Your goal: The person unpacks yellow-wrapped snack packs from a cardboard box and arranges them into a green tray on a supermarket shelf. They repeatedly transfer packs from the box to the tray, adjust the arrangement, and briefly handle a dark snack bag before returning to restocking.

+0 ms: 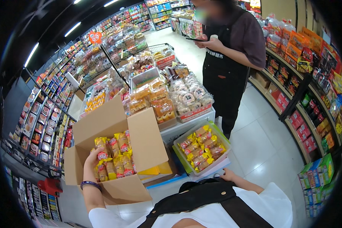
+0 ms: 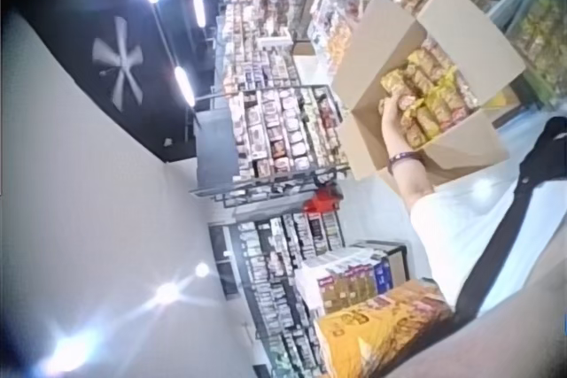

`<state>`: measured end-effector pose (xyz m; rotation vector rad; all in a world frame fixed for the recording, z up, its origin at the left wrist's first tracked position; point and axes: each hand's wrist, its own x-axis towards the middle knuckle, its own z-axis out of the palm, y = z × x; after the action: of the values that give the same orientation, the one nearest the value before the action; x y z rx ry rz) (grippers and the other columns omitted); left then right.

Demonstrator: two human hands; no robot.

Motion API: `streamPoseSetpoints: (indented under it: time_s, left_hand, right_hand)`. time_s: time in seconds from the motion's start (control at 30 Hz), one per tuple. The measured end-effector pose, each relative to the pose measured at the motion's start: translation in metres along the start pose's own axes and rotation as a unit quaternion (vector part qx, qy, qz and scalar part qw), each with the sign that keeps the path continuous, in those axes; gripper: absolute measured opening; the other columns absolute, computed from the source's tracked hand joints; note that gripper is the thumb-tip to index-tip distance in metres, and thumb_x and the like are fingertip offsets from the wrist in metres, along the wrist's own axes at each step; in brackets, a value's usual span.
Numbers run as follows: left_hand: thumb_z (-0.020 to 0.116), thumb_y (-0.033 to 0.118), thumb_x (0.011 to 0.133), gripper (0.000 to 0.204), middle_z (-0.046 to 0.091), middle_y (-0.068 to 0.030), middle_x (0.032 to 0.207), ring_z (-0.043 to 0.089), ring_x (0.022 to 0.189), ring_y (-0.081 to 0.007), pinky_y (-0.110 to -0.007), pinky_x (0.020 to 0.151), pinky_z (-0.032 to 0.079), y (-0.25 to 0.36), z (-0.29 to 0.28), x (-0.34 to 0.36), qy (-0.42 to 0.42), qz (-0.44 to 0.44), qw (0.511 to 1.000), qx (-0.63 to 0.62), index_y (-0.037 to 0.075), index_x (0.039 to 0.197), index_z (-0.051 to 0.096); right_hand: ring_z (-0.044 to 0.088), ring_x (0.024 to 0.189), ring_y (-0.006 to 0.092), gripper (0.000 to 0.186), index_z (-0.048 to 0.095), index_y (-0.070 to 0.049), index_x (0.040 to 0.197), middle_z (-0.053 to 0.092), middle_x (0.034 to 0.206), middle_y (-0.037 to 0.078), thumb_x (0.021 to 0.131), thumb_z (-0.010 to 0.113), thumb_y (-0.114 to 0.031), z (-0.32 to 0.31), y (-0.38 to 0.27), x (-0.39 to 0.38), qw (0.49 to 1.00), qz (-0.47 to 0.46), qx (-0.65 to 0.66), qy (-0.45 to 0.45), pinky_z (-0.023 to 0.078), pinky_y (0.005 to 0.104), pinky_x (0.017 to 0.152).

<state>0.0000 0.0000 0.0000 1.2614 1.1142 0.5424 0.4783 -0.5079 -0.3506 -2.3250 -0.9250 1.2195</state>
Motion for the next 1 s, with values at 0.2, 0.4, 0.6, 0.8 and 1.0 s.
streamPoseSetpoints:
  time_s: [0.2, 0.4, 0.6, 0.8, 1.0]
  left_hand:
    - [0.065, 0.021, 0.085, 0.042, 0.061, -0.0056, 0.102, 0.062, 0.089, -0.0172, -0.032, 0.077, 0.054, -0.013, -0.052, -0.013, 0.039, 0.072, 0.991, -0.105, 0.006, 0.121, 0.052]
    - [0.062, 0.043, 0.085, 0.047, 0.065, -0.0054, 0.106, 0.064, 0.094, -0.021, -0.041, 0.079, 0.054, 0.013, -0.042, -0.034, 0.121, 0.227, 0.935, -0.243, 0.012, 0.12, 0.057]
    - [0.063, 0.045, 0.083, 0.057, 0.063, -0.0081, 0.113, 0.063, 0.1, -0.0237, -0.041, 0.083, 0.054, 0.045, -0.014, -0.039, 0.127, 0.26, 0.907, -0.307, 0.011, 0.127, 0.052]
    - [0.066, 0.041, 0.079, 0.076, 0.055, -0.0111, 0.126, 0.059, 0.11, -0.0286, -0.043, 0.086, 0.054, 0.072, 0.103, -0.151, 0.121, 0.346, 0.911, -0.189, 0.009, 0.141, 0.036]
    - [0.075, 0.022, 0.074, 0.086, 0.048, -0.0105, 0.13, 0.053, 0.118, -0.0233, -0.04, 0.097, 0.047, 0.025, 0.267, -0.177, -0.198, 0.165, 0.964, -0.062, 0.006, 0.144, 0.027]
  right_hand:
    - [0.068, 0.09, 0.0296, 0.076, 0.037, 0.004, 0.139, 0.068, 0.103, 0.02, 0.08, 0.07, -0.032, 0.002, 0.011, 0.0, 1.0, -0.003, 0.012, -0.002, 0.053, 0.0369, 0.081]
    - [0.068, 0.09, 0.0306, 0.078, 0.043, 0.007, 0.133, 0.068, 0.1, 0.022, 0.077, 0.073, -0.038, 0.0, 0.018, 0.009, 0.999, -0.044, 0.032, 0.0, 0.053, 0.0385, 0.081]
    - [0.067, 0.082, 0.0222, 0.076, 0.037, 0.002, 0.14, 0.069, 0.096, 0.018, 0.081, 0.071, -0.032, -0.009, 0.022, 0.04, 0.998, -0.069, 0.001, -0.001, 0.054, 0.0338, 0.072]
    - [0.062, 0.102, 0.0218, 0.066, 0.038, -0.003, 0.141, 0.063, 0.116, 0.015, 0.088, 0.067, -0.03, -0.103, -0.15, -0.015, 0.953, -0.203, 0.212, -0.076, 0.05, 0.034, 0.086]
    - [0.044, 0.128, 0.0219, 0.076, 0.02, -0.009, 0.15, 0.045, 0.137, 0.016, 0.092, 0.064, -0.027, -0.174, -0.271, -0.102, 0.806, -0.386, 0.346, -0.287, 0.036, 0.0347, 0.106]
